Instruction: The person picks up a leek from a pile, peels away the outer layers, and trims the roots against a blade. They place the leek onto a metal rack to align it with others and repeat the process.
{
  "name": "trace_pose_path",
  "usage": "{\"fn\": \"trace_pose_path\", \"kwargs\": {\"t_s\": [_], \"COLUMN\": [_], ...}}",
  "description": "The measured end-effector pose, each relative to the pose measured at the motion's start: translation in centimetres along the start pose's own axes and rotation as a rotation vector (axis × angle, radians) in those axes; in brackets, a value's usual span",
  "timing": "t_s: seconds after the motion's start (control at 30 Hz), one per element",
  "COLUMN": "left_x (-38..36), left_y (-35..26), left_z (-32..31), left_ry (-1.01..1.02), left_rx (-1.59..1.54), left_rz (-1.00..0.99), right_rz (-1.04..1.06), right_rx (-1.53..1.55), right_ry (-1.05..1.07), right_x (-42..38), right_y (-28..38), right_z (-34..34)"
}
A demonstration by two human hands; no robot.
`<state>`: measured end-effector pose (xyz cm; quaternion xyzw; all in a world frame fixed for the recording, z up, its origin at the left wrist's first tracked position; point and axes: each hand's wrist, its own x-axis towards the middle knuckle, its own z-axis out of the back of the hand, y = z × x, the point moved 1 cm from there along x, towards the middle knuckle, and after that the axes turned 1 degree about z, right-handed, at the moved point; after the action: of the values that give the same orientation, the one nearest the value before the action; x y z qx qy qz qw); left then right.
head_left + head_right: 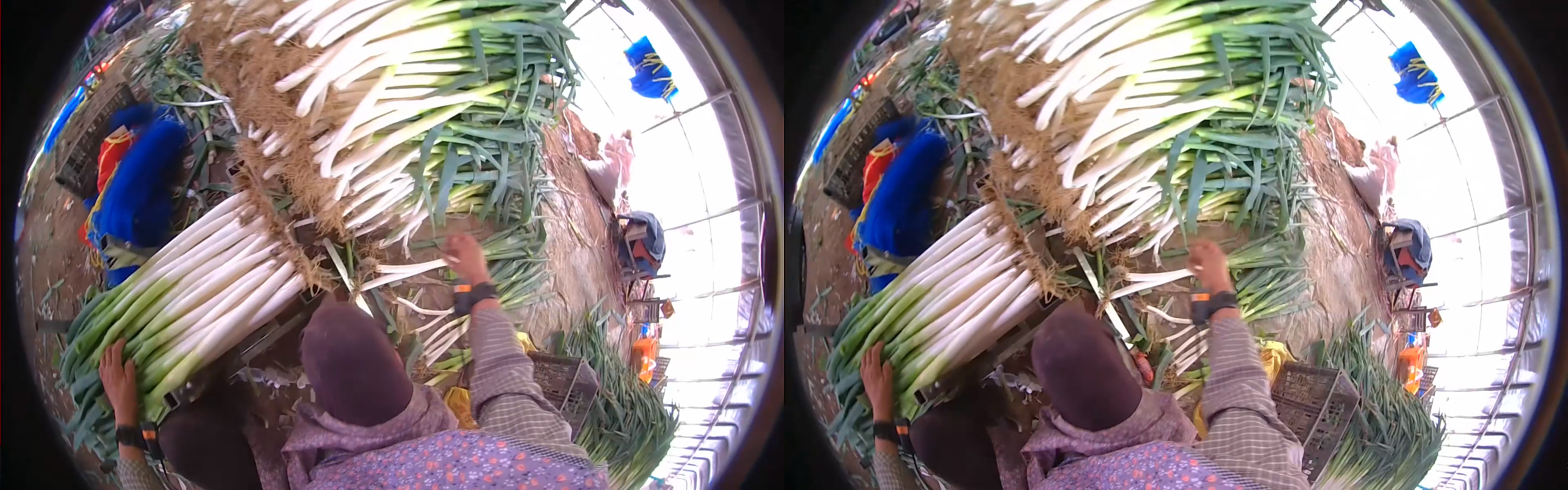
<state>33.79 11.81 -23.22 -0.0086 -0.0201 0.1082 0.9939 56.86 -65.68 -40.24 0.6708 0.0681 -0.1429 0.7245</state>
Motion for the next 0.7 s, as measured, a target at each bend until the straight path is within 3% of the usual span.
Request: {"fn": "trace_pose_path", "kwargs": {"t_s": [0.07,0.17,0.27,0.3,0.33,0.4,0.47,0.53,0.6,0.63,0.7], "left_x": [0.1,0.1,0.1,-0.2,-0.4,-0.4,-0.4,-0.3,-0.1,0.0,-0.7], "left_y": [0.0,0.3,0.7,1.1,1.6,2.6,2.1,1.7,1.6,1.7,3.0], "left_z": [0.4,0.1,0.1,0.0,-0.2,-0.6,-0.2,0.0,0.2,0.3,-0.2], "left_ry": [0.048,0.087,0.127,0.126,0.121,0.149,0.161,0.159,0.175,0.195,0.195], "left_rx": [-0.015,0.002,0.043,0.059,0.074,0.095,0.081,0.079,0.08,0.083,0.104], "left_rz": [-0.002,0.012,0.034,0.027,0.019,0.03,0.048,0.044,0.049,0.053,0.04], "right_rz": [-0.331,-0.364,-0.285,-0.378,-0.232,-0.178,-0.247,-0.309,-0.359,-0.17,-0.154], "right_rx": [0.103,0.074,-0.623,-0.485,-0.394,-0.183,-0.09,0.008,0.114,-0.082,-0.412], "right_ry": [-0.198,-0.207,-0.354,-0.386,-0.571,-0.721,-0.844,-0.805,-0.612,-0.661,-0.397], "right_x": [0.2,4.1,8.8,10.3,15.3,17.8,17.7,16.2,14.8,15.3,12.7], "right_y": [-1.3,-7.0,-8.2,-8.6,-18.4,-20.0,-16.0,-11.1,-7.6,-8.8,-9.6], "right_z": [-4.4,-6.5,-8.3,-8.6,-6.2,-6.3,-8.1,-9.4,-9.7,-9.9,-9.0]}}
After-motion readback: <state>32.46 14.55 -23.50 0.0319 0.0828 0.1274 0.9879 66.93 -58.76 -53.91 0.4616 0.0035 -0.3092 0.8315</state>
